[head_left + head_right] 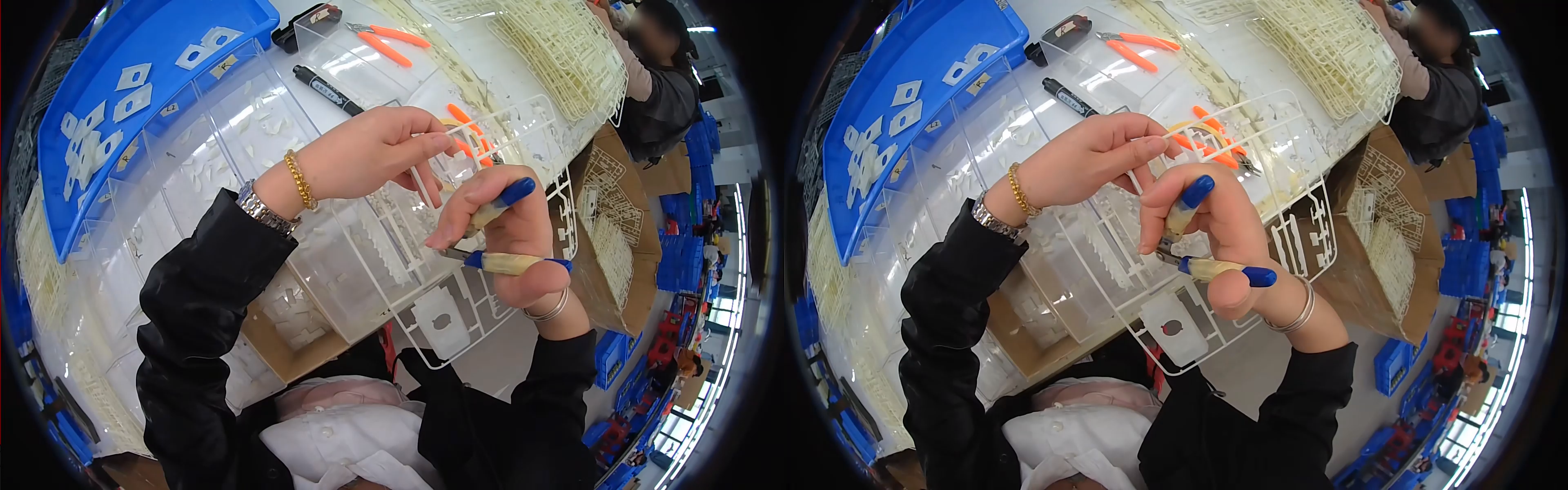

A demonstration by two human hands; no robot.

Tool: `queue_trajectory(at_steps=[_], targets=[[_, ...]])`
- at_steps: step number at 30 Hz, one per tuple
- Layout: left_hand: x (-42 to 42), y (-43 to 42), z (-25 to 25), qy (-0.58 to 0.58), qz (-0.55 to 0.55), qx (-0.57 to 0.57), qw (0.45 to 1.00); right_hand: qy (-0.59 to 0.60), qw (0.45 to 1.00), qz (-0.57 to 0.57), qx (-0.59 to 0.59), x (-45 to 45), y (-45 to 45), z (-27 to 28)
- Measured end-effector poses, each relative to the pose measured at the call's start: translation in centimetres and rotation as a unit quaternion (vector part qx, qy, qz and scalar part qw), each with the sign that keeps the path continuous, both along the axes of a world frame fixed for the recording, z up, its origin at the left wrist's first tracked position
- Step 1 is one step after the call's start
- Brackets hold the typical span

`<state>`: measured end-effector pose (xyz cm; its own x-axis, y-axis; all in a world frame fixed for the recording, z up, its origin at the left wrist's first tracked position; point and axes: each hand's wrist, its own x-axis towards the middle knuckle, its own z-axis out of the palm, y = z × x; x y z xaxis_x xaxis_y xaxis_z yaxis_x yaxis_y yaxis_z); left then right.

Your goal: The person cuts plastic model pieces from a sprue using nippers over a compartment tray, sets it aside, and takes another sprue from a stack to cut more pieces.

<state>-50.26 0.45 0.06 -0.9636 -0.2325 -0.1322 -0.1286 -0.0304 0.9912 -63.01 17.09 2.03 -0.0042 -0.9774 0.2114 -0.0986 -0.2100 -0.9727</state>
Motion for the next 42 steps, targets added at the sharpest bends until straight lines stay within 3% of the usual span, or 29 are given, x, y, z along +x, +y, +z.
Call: queue_trajectory(at_steps=[5,9,12,14,18,25,31,35,42], targets=[[0.0,0.0,0.0,-0.007,-0.007,0.009,1.000,-0.014,1.000,-0.013,-0.015,0.4,0.2,-0.2],[-0.1,-0.2,0.0,-0.007,-0.011,-0.007,1.000,-0.036,0.998,0.052,-0.022,-0.9,0.7,-1.5],[-0.1,0.1,0.1,-0.007,0.007,-0.008,1.000,-0.009,0.999,-0.030,0.010,-0.3,0.1,-0.1],[-0.2,0.0,0.2,-0.016,0.006,-0.002,1.000,-0.057,0.991,-0.111,-0.043,-0.4,0.3,1.2],[0.0,-0.1,0.7,-0.006,0.046,0.017,0.999,-0.161,0.971,-0.137,-0.112,-1.7,2.5,3.6],[3.8,0.9,7.4,0.018,0.184,-0.059,0.981,-0.283,0.925,-0.183,-0.176,-2.2,6.8,4.9],[9.3,2.3,8.6,0.042,0.265,-0.064,0.961,-0.247,0.935,-0.183,-0.177,-0.1,6.4,5.0],[11.3,4.2,7.9,0.044,0.296,-0.004,0.954,-0.224,0.934,-0.209,-0.184,2.0,5.1,5.4],[10.1,5.7,6.0,0.071,0.258,0.130,0.955,-0.154,0.944,-0.225,-0.187,3.9,3.8,5.7]])
